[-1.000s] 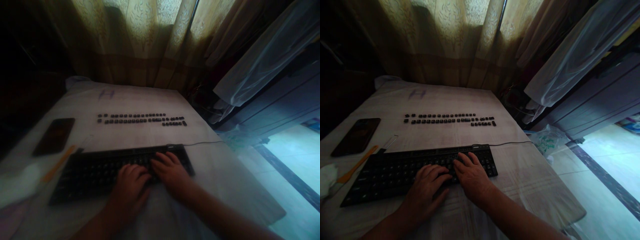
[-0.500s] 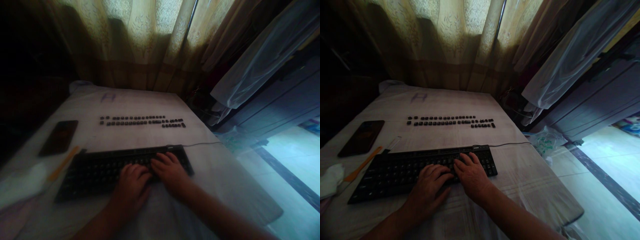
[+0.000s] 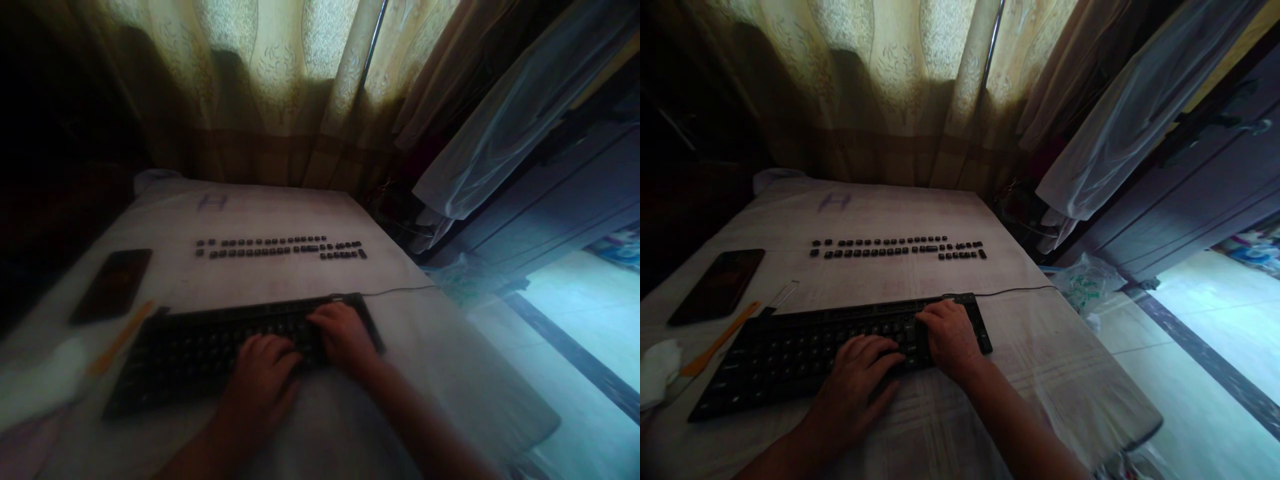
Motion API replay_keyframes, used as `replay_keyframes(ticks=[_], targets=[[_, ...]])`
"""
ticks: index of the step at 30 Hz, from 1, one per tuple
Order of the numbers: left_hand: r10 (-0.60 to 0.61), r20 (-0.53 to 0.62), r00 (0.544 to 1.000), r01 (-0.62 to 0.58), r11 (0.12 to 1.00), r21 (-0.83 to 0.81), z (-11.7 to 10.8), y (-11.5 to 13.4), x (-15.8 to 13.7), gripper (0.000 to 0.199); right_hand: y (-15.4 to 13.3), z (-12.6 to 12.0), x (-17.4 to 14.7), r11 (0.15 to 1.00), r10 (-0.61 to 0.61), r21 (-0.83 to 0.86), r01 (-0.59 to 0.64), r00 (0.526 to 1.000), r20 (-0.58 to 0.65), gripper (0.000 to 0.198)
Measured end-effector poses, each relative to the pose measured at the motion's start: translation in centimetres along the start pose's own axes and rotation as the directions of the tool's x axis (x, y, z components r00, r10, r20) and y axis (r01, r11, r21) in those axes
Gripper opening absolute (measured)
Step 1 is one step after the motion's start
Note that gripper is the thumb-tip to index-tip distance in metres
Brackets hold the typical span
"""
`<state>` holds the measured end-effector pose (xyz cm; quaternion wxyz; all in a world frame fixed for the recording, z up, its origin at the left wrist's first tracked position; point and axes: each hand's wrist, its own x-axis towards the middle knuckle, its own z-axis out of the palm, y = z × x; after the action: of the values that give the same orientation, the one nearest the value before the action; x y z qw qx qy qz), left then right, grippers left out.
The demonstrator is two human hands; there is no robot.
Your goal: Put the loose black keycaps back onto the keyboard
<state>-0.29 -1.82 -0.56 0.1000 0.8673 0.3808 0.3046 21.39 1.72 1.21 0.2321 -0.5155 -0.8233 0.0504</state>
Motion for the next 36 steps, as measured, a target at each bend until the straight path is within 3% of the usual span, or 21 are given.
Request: replay_keyframes(ticks=[5, 12, 19, 24, 27, 30, 36], targets=[[-0.005, 0.003, 1.000, 0.005, 1.000, -0.010, -0.1, 0.0, 0.0, 0.029, -0.8, 1.9, -0.2, 0.997, 0.079, -0.010, -0.079, 0.996, 0.036, 0.042], [0.009, -0.008, 1.000, -0.009, 0.999, 0.043, 0.1, -0.1, 0.1, 0.026, -1.6, 1.5, 0.7, 0.981, 0.191, 0.026, -0.194, 0.978, 0.088, 0.037], [0.022, 0.010, 1.000, -0.022, 0.998, 0.064, -0.3, -0.1, 0.3, 0.026, -1.8, 0.9, 0.8, 0.973, 0.210, 0.072, -0.218, 0.972, 0.106, 0.028], [0.037, 0.021, 0.999, -0.038, 0.997, 0.069, -0.4, -0.1, 0.4, 0.025, -1.6, 0.6, 0.7, 0.945, 0.182, 0.257, -0.204, 0.977, 0.107, 0.014], [0.031, 0.031, 0.999, -0.033, 0.997, 0.064, -0.5, -0.1, 0.3, 0.026, -0.9, -0.3, 1.2, 0.821, 0.320, 0.472, -0.321, 0.944, 0.086, 0.011], [0.014, 0.038, 0.999, -0.015, 0.999, 0.041, -0.3, -0.2, 0.1, 0.028, 0.1, -1.4, 1.6, 0.627, 0.494, 0.671, -0.395, 0.868, 0.050, 0.013], [0.008, -0.053, 0.999, -0.005, 0.998, 0.057, 1.2, -0.5, -0.5, 0.028, 0.4, -2.0, 1.0, 0.256, 0.652, 0.852, -0.457, 0.732, 0.197, 0.031]])
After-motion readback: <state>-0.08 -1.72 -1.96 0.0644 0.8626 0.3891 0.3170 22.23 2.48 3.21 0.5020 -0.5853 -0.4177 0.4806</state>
